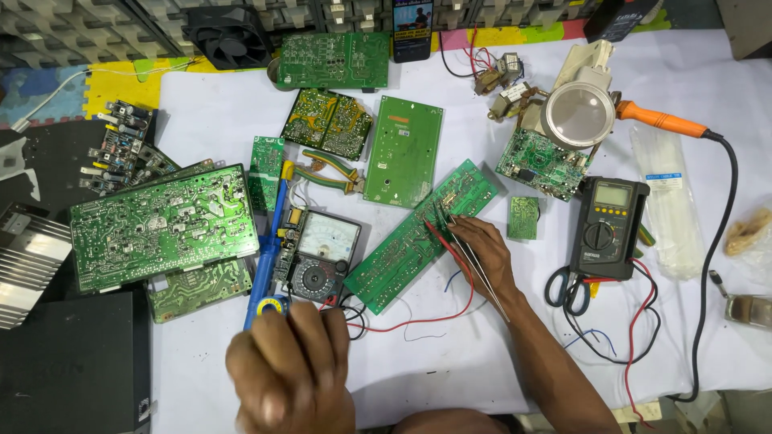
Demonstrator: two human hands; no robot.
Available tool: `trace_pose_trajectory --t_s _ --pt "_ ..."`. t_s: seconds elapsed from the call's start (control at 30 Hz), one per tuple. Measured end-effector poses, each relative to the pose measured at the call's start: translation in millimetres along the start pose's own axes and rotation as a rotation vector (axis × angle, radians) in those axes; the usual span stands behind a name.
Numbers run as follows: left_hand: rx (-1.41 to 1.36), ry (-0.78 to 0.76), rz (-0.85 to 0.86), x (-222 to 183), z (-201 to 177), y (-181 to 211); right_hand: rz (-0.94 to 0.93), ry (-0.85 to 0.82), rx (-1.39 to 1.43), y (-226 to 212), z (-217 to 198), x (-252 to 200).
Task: Testing a circuit board using a multimeter probe to diagnose electrical issues
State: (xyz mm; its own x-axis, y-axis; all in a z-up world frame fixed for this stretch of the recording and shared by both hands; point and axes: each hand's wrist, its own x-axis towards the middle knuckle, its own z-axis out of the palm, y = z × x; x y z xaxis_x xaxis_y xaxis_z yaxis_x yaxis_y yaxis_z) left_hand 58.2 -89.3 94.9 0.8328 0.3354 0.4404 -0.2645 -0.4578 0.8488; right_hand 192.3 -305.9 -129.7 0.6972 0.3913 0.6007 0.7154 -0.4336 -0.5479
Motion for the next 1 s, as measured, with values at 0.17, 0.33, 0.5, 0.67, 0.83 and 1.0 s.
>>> trace_pose_trajectory --t_s 0.17,0.33,0.5,0.67,0.83,1.0 --pt "-0.569 0.120 0.021 15 50 -113 0.039 0.061 0.043 4 6 -3" --pt "0.057 0.009 0.095 -11 102 -177 0.030 0.094 0.111 4 7 -4" --pt "0.564 -0.121 0.223 -38 126 -212 0.049 0.128 0.188 8 4 -5" --pt "0.559 -0.153 0.225 -40 130 -218 0.004 0.143 0.165 -5 5 2" --pt "0.586 -0.119 0.276 -40 131 -206 0.004 0.157 0.144 -9 5 3" --pt "0.613 -0.285 0.402 -59 150 -202 0.005 0.164 0.215 -2 7 0"
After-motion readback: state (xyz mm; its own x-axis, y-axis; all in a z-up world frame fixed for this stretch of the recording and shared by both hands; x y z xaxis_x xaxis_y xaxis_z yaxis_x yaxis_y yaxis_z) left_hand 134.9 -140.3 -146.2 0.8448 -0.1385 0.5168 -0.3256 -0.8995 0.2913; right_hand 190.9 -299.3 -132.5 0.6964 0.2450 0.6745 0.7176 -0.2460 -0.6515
